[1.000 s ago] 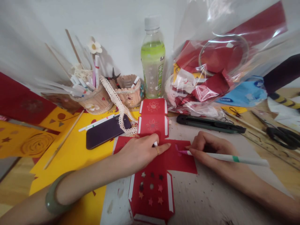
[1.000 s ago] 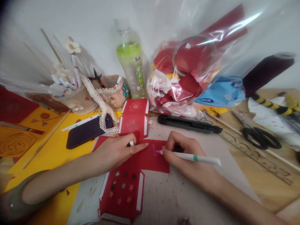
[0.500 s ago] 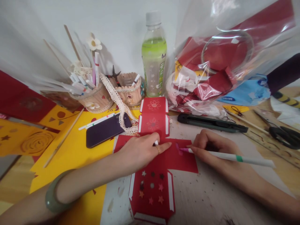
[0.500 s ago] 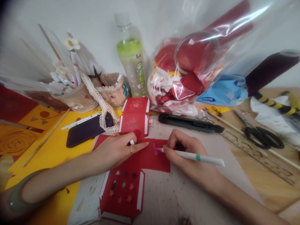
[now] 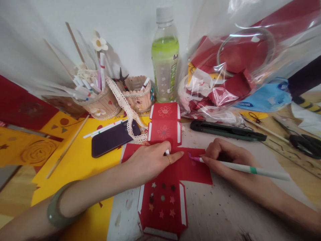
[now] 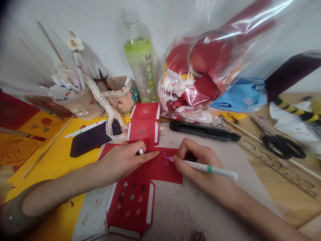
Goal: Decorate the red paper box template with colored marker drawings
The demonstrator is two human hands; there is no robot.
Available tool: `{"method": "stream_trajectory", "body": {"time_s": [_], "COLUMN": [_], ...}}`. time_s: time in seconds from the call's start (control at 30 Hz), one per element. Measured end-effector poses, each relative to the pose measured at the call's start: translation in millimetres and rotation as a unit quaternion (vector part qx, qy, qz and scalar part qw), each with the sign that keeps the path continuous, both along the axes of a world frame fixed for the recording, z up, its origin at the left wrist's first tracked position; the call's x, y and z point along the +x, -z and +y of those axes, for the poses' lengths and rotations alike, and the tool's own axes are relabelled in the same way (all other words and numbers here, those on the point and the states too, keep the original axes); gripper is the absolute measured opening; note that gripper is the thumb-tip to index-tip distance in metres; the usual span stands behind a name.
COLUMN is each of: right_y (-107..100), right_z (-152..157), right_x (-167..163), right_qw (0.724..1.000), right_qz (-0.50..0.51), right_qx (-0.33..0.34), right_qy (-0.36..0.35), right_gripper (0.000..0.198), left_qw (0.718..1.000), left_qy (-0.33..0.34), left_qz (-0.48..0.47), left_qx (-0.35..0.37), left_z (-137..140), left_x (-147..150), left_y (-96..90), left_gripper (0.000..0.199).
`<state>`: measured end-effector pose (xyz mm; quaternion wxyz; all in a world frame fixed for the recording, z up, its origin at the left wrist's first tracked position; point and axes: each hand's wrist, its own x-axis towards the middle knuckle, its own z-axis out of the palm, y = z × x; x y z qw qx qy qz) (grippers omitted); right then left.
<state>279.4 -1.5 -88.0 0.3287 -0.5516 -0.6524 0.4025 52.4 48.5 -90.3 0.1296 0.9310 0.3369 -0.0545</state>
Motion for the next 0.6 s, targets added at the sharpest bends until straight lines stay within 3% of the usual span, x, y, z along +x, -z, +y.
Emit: {"method": "stream_trajectory", "body": {"time_s": [0.33,0.6], "right_y": [2,2], "right_z": [0,0], "right_x": [0,0], "right_qw": [1.000,1.000], "right_qz": [0.009,-0.008], "right_qx": [-0.015,0.003], "right_qy": [-0.003,0.016], "right_gripper": [0.025,0.024], "left_qw": [0.997,0.998], "left_qy": [0.026,-0.046], "left_qz": [0.067,-0.019], "left_qx": [0.001,-0.044], "left_z": [1,0], "left_x": [2,1], "left_y": [-13.2,-3.0], "left_gripper": [0.038,0.043]}}
